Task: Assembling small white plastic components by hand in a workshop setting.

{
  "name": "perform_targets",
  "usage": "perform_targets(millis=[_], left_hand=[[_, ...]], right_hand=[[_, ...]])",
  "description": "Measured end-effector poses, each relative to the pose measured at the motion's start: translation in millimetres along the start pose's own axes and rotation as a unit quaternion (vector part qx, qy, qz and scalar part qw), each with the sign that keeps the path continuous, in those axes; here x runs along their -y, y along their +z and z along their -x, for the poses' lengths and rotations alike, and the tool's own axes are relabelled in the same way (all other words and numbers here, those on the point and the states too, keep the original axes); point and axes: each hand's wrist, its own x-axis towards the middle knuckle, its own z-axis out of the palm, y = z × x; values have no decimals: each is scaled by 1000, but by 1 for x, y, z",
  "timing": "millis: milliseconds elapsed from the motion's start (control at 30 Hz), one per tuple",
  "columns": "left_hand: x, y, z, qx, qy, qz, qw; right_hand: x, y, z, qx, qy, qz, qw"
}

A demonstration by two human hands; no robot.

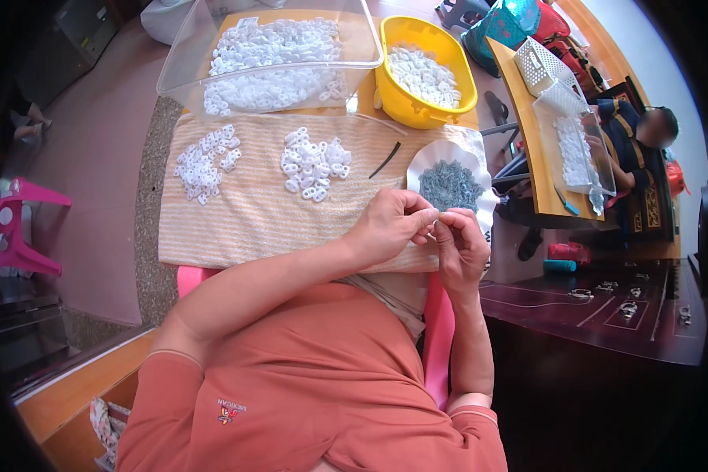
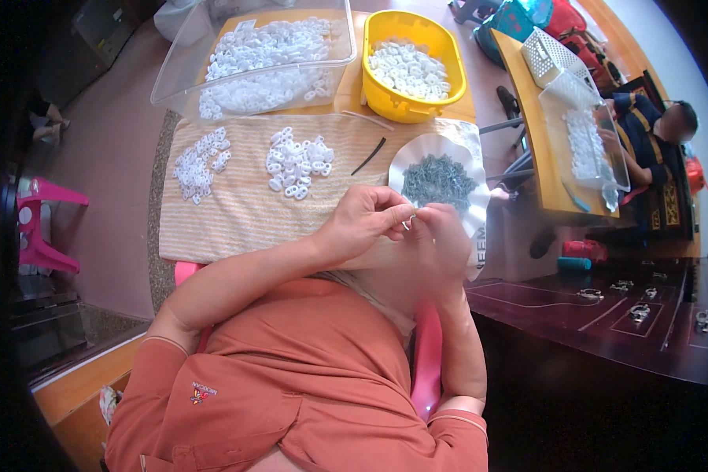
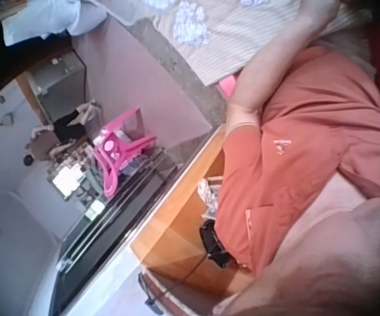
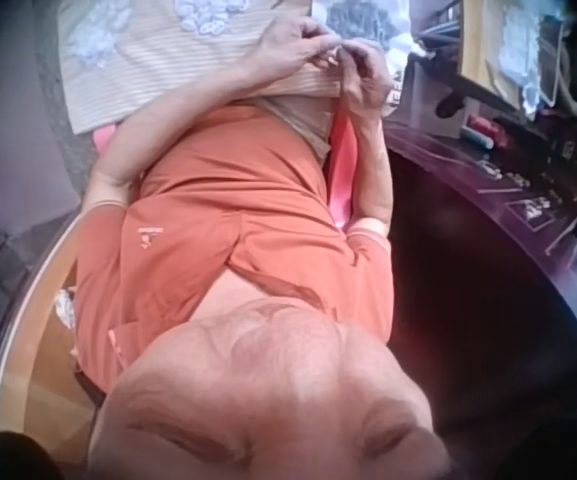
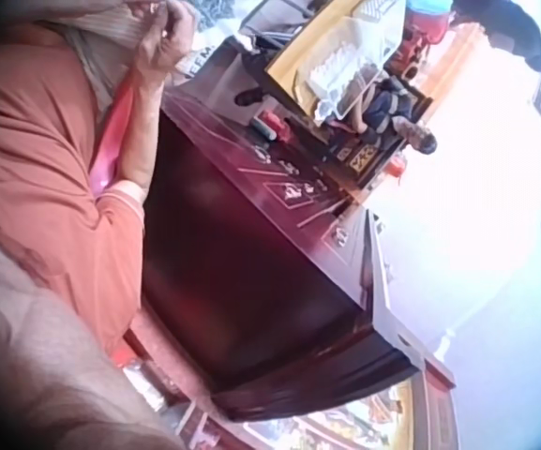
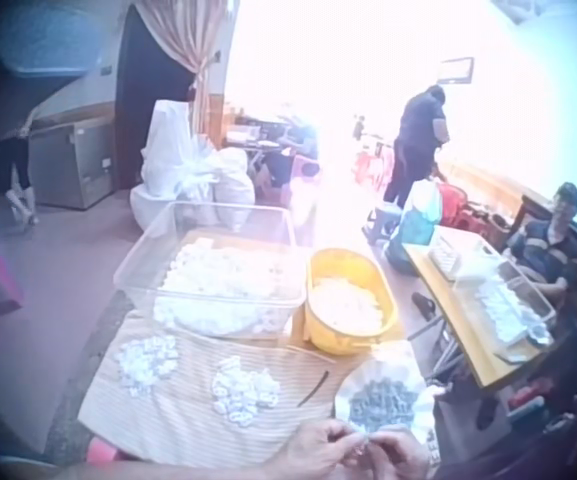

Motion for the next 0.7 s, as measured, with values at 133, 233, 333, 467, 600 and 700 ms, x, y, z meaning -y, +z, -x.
perform_targets(millis=[133,233,333,467,600,700], left_hand=[[2,4,1,-9,16,4,1000],[5,7,0,-17,44,-12,999],[2,10,1,-47,80,4,996],[-1,8,1,-22,47,-17,998],[0,9,1,-30,55,-29,998],[2,8,0,-33,65,-48,996]], right_hand=[[-3,-1,2,4,38,-39,998],[-6,-2,4,11,74,-50,996],[-6,-2,4,10,96,-49,994],[-5,-3,3,16,82,-36,996],[-5,0,3,-10,90,-42,995],[-5,1,4,-14,76,-35,996]])
